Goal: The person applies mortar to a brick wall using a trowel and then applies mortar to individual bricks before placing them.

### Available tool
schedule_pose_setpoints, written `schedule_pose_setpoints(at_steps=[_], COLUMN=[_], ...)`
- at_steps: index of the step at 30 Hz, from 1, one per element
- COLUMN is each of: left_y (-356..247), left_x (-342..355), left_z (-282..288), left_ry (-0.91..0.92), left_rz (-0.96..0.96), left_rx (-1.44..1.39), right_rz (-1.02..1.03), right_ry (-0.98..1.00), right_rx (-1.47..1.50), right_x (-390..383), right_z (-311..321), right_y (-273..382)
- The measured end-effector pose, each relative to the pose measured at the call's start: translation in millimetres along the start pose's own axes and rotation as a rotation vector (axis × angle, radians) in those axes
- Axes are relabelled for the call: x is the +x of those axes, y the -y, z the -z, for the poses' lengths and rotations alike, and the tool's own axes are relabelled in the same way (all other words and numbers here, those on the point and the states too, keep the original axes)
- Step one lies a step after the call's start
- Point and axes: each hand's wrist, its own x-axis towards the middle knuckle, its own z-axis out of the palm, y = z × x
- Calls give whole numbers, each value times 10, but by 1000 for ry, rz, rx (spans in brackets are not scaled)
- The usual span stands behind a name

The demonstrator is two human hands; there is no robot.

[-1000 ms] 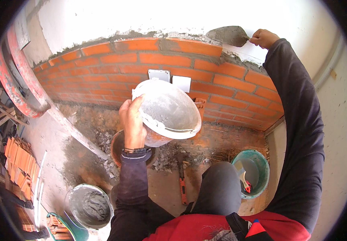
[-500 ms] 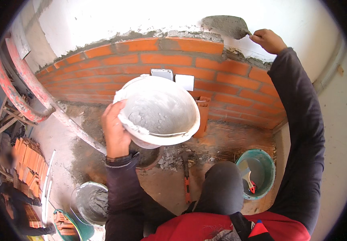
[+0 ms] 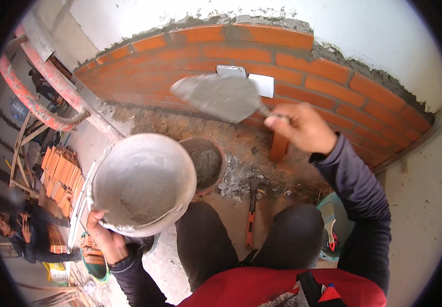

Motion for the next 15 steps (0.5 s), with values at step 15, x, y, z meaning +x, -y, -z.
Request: schedule_pose_setpoints(at_steps=[15], left_y=[843], left_x=[-2196], left_z=[3216], left_ry=[-757], left_rz=[-23], left_rx=[90], right_rz=[-221], right_ry=[-37], right_rx=[6], right_x=[233], right_z=[-586], right_y=[-1013])
